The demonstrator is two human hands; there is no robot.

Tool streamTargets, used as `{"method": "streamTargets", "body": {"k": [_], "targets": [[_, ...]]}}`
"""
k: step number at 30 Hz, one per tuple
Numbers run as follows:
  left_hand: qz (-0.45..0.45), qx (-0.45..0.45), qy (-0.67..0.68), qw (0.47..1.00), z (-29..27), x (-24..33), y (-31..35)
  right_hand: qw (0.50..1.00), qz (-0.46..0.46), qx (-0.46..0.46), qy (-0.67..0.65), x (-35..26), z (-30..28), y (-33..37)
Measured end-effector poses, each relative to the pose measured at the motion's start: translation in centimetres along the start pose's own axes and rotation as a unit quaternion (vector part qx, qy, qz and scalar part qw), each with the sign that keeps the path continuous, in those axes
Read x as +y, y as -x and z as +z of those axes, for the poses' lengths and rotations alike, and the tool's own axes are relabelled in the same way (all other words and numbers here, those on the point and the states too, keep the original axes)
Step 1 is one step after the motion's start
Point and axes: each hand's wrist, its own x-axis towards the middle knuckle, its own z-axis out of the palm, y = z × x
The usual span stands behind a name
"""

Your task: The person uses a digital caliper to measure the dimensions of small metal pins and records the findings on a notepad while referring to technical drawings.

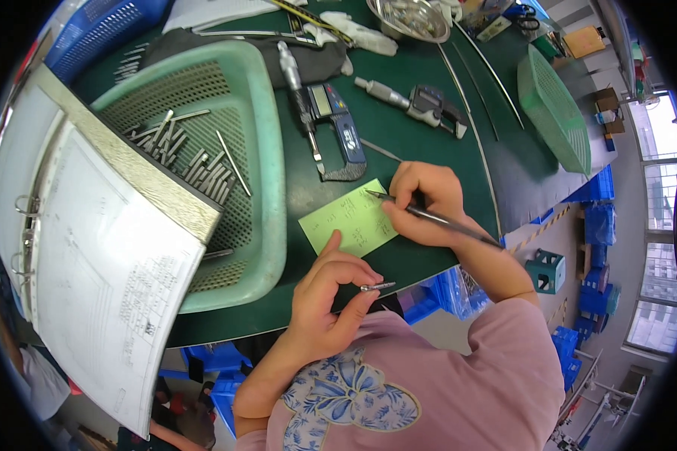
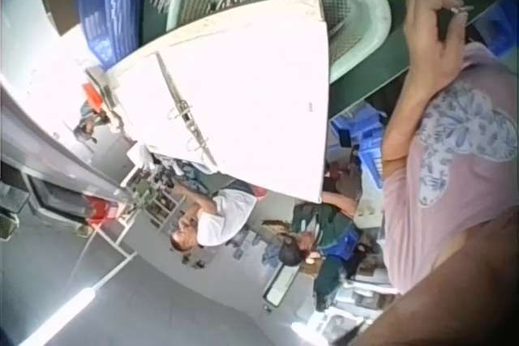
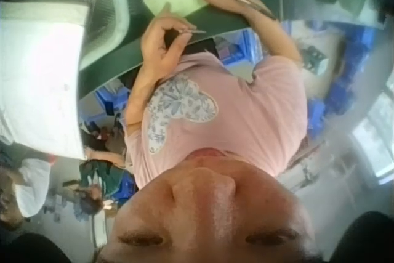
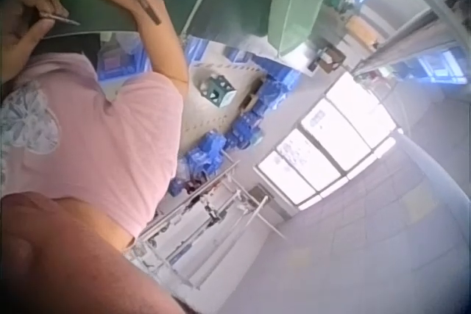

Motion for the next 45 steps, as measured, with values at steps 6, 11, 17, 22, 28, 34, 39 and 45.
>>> {"method": "streamTargets", "body": {"k": [6, 11, 17, 22, 28, 34, 39, 45], "targets": [[-0.002, 0.0, 0.051, 0.999, 0.1, -0.3, 0.0, 0.925, -0.24, -0.136, 0.262, -1.2, -0.7, -4.2], [0.015, 0.025, 0.08, 0.996, 0.6, -0.4, 0.5, 0.933, -0.177, -0.007, 0.315, 3.3, -0.9, -12.2], [0.075, 0.053, 0.021, 0.996, 0.6, 2.5, 1.5, 0.912, 0.046, -0.023, 0.406, 15.8, -0.2, -25.6], [0.108, 0.137, 0.141, 0.975, -2.7, 5.4, 1.5, 0.853, 0.044, -0.06, 0.517, 20.1, 1.0, -32.2], [0.192, 0.222, 0.14, 0.946, -4.9, 8.3, 4.4, 0.892, 0.133, -0.097, 0.422, 21.4, 0.2, -34.6], [0.235, 0.395, 0.122, 0.88, -6.9, 10.3, 7.3, 0.954, 0.069, -0.022, 0.292, 17.9, -2.9, -31.7], [0.231, 0.419, 0.172, 0.861, -7.8, 10.2, 7.4, 0.962, 0.264, -0.045, -0.044, 4.1, -4.5, -21.5], [0.195, 0.403, 0.175, 0.877, -7.1, 9.1, 6.3, 0.994, 0.04, -0.091, 0.038, -7.4, -0.5, -17.3]]}}
